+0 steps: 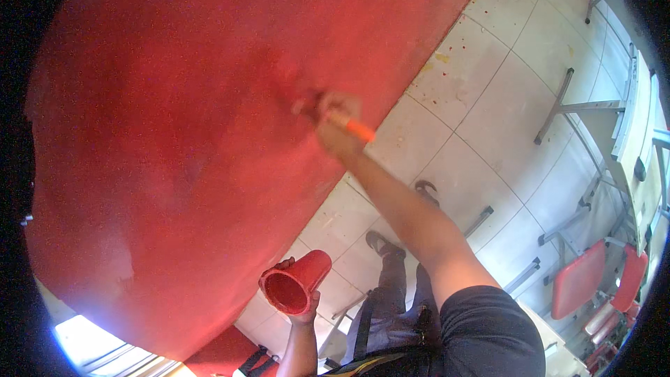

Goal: Painting a wall with red paint using a paint brush.

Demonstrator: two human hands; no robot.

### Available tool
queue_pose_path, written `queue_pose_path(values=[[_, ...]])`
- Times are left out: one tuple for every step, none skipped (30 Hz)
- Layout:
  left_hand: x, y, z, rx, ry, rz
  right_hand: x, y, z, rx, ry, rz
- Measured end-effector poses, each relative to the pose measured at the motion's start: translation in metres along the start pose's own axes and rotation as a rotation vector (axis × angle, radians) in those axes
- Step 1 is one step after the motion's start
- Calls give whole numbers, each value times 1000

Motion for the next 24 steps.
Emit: queue_pose_path(values=[[4,2,2,16,-1,-6,-8,-20,0,46,-247,-262],[5,3,3,17,4,-11,-10,-36,0,99,-492,-518],[7,3,6,19,-3,-13,-14,-46,3,96,-491,-511],[9,4,9,24,-10,-14,-5,-47,5,103,-624,-492],[11,5,10,27,-5,-18,2,-46,4,112,-757,-470],[12,6,10,26,-15,-15,2,-31,1,-8,-891,-358],[14,6,11,26,-25,-9,8,-4,-8,-129,-1020,-245],[15,6,12,27,-21,-8,17,26,-25,-272,-1206,-174],[18,9,15,32,-10,-27,8,56,-36,-303,-1070,50],[22,9,17,35,-1,-49,-15,88,-47,-645,-1326,-7],[19,8,14,30,2,-44,-5,114,-55,-638,-753,213],[13,7,9,19,4,-46,13,130,-62,-589,-171,411],[12,8,7,13,-3,-55,18,134,-67,-587,-172,410],[13,8,8,12,-4,-53,21,136,-72,-619,-129,437],[13,8,10,5,-27,-46,24,138,-74,-651,-85,463],[17,7,12,0,-55,-44,9,131,-62,-581,-378,424],[19,7,11,1,-58,-44,-10,119,-41,-500,-665,382],[14,6,10,-2,-21,-42,-5,86,-16,-519,-1082,234],[12,6,9,-5,9,-44,11,43,1,-529,-1498,60],[10,7,10,-3,11,-36,30,11,10,-363,-922,111],[12,7,13,-9,-17,-42,23,-22,18,-353,-1640,-304],[12,8,12,-16,-40,-39,29,-49,18,-4,-1205,-358],[14,8,12,-13,-43,-36,31,-63,16,314,-759,-389],[16,8,10,-5,-41,-58,19,-63,26,313,-759,-393]])
Point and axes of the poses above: each hand's wrist, its own y-axis towards the middle knuckle, its own x-axis out of the palm, z = x × y, the point moved 1 cm from there along y, towards the middle knuckle, and after that the axes turned 13 degrees about -x, right-handed, at the moved point
